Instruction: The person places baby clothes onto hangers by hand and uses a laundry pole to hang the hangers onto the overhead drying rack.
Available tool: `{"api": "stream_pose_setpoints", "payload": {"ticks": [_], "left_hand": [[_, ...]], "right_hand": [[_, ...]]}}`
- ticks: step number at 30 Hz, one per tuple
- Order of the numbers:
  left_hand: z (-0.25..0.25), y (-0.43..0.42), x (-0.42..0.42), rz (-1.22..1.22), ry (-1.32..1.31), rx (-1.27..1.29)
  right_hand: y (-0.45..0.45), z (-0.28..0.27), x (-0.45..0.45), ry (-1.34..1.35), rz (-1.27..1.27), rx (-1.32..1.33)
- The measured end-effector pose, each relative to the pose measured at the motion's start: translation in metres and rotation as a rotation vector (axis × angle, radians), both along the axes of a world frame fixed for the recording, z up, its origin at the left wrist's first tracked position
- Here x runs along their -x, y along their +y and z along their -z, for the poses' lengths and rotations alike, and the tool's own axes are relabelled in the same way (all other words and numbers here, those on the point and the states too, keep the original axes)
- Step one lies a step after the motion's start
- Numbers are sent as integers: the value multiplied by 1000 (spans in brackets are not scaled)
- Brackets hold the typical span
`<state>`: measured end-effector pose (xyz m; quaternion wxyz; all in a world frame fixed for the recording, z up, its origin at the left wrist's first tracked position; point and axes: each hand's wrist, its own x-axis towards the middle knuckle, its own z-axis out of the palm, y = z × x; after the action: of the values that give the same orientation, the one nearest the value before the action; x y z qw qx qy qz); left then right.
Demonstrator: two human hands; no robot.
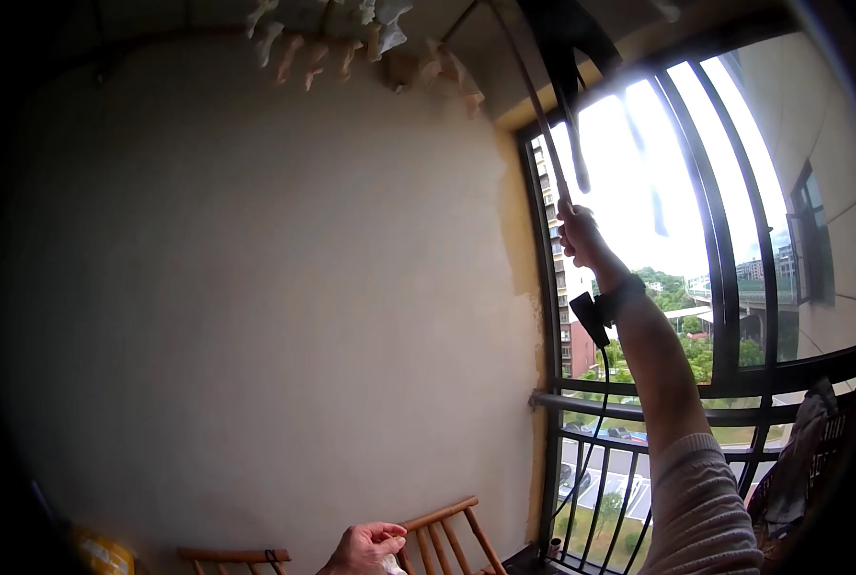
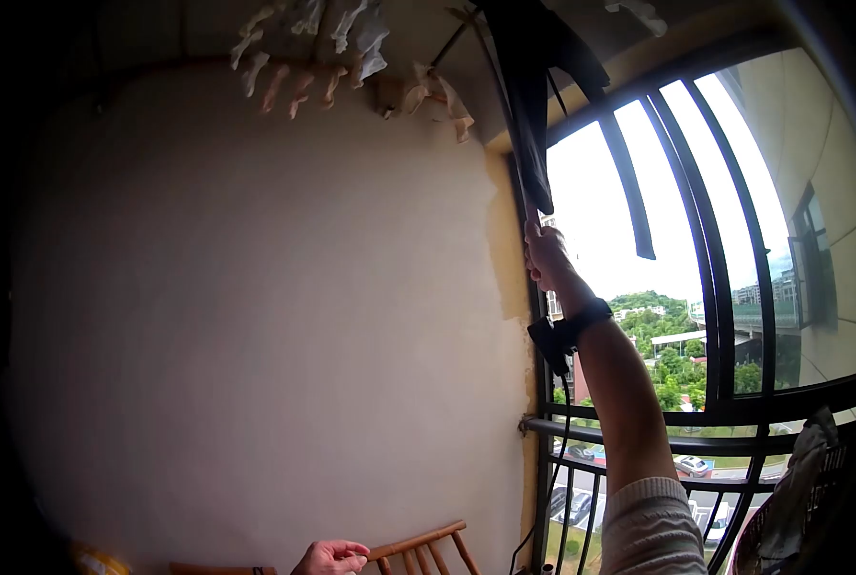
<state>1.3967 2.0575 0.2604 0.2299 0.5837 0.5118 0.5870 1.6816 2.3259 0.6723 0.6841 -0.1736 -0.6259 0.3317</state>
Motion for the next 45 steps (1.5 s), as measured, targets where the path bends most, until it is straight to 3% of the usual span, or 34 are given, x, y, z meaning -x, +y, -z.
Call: {"api": "stream_pose_setpoints", "payload": {"ticks": [3,12,20,26,31,35,39,42,45], "left_hand": [[4,3,-1,19,-34,39],[13,9,3,60,-64,54],[32,11,13,54,-135,50],[31,-13,13,24,-119,92],[36,-45,13,12,-157,163],[58,-79,24,-26,-186,296],[85,-125,38,-147,-213,491],[116,-166,49,-157,-386,499],[140,-206,56,-233,-516,536]], "right_hand": [[3,-16,-1,-76,106,-66],[-28,-60,8,-72,88,68],[-21,-35,19,4,-49,35],[1,-2,14,26,-10,-15],[5,69,16,8,-21,-33],[-6,163,30,-257,-267,137],[-37,242,58,-257,-328,187],[-78,298,88,-308,-412,136],[-116,388,111,-411,-503,264]]}}
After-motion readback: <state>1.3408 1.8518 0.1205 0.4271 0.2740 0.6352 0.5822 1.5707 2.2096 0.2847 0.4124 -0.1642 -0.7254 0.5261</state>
